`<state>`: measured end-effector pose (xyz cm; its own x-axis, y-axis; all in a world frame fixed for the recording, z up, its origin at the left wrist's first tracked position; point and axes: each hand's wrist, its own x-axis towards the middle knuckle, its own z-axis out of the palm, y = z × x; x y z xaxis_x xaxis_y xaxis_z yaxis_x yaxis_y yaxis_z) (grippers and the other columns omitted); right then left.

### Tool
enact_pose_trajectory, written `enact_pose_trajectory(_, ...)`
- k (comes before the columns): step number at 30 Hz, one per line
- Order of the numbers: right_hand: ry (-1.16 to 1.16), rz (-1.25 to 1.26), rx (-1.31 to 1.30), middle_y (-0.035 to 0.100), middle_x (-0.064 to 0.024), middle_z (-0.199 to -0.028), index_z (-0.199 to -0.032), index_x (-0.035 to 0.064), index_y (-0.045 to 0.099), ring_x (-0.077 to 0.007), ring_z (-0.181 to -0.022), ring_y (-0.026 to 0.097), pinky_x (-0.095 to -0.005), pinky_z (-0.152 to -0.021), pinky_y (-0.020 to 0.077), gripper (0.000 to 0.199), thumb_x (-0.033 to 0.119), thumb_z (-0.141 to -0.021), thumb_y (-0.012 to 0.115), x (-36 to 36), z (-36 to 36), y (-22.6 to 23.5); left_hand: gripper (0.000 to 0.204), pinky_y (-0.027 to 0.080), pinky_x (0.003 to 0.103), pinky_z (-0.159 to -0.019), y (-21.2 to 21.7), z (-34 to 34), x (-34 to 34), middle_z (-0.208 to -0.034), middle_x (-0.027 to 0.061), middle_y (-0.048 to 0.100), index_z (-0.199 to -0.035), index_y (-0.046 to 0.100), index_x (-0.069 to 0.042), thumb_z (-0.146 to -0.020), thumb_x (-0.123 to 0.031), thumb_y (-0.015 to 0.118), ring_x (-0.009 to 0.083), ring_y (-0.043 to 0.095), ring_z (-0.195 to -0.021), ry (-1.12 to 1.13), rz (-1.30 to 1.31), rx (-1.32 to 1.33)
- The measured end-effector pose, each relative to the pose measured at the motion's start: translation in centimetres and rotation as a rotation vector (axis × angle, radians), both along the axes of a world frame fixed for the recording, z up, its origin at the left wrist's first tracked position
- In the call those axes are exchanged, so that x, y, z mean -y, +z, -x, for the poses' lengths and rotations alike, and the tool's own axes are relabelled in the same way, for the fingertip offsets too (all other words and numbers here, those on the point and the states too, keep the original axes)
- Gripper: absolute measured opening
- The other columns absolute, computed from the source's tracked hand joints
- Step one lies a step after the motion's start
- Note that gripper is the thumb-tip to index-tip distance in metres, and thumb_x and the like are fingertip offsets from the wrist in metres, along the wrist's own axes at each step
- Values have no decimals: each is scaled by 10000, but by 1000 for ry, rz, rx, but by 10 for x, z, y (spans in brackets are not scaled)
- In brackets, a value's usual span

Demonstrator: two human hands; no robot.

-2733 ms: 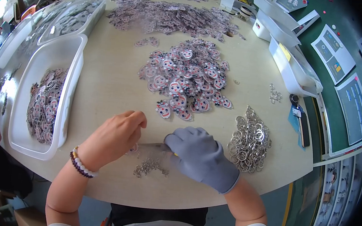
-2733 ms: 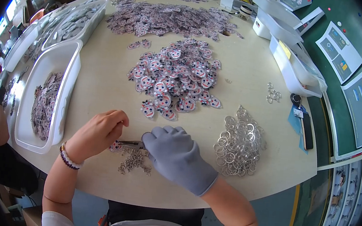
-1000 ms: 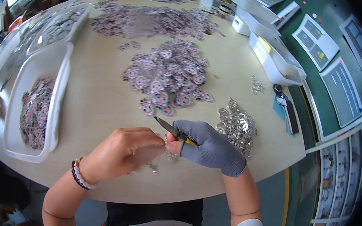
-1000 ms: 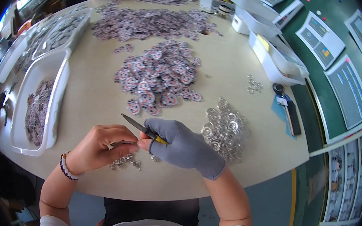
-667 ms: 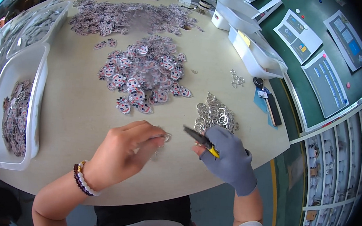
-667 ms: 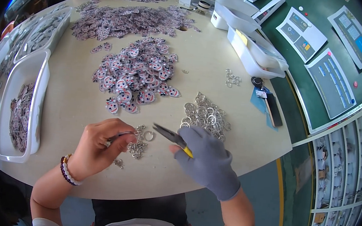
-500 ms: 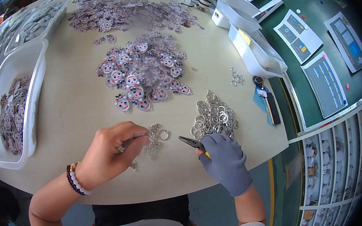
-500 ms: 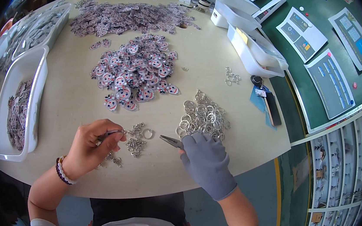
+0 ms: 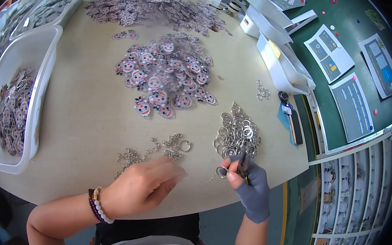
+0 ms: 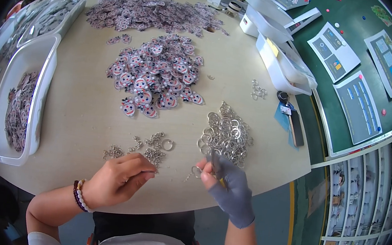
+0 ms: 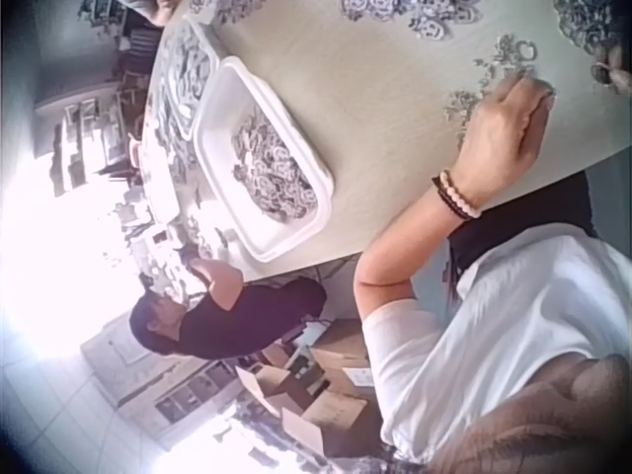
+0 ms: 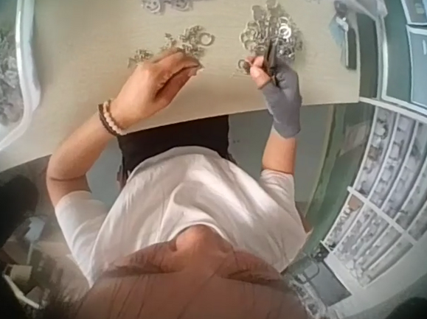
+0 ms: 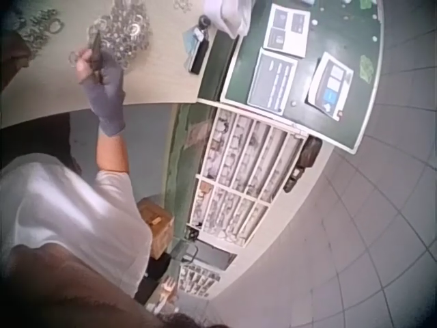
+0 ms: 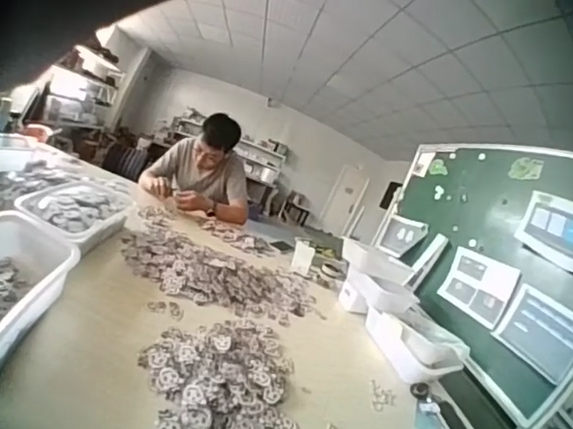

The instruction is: The person assembles keychains by attaching metal rings and plastic charms to them with pliers.

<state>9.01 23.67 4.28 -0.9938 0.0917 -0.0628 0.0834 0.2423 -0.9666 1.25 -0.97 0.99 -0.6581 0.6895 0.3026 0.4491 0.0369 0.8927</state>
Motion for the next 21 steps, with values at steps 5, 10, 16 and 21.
enact_pose_trajectory(5,-101,376,-41,654,-122,-924,-903,1,600,-210,-1019,587,-385,-934,445,90,83,-872,613,24,-9,-15,203,489,415,-641,-9,-6,-4,-853,134,540,-1001,582,-28,-805,18,607,339,584,-760,-66,33,-69)
enact_pose_trajectory(10,-49,466,-66,667,-153,-988,-921,-1,602,-216,-1039,591,-386,-962,437,96,83,-877,616,30,-6,-17,257,489,414,-623,-13,-6,-3,-856,131,531,-1015,566,-37,-770,19,621,344,586,-750,-64,57,-128)
enact_pose_trajectory(16,-17,439,-22,666,-157,-1027,-923,1,620,-205,-1032,598,-384,-948,443,97,86,-877,624,32,-5,-11,133,509,380,-607,-10,-5,-4,-845,122,572,-992,606,5,-862,0,635,303,616,-699,-50,92,-172)
enact_pose_trajectory(21,23,413,-8,667,-147,-1017,-912,9,623,-205,-1030,598,-362,-910,446,77,76,-876,617,34,-3,-11,126,509,379,-607,-10,-3,-3,-852,122,580,-988,608,3,-865,-3,633,301,619,-703,-64,105,-152)
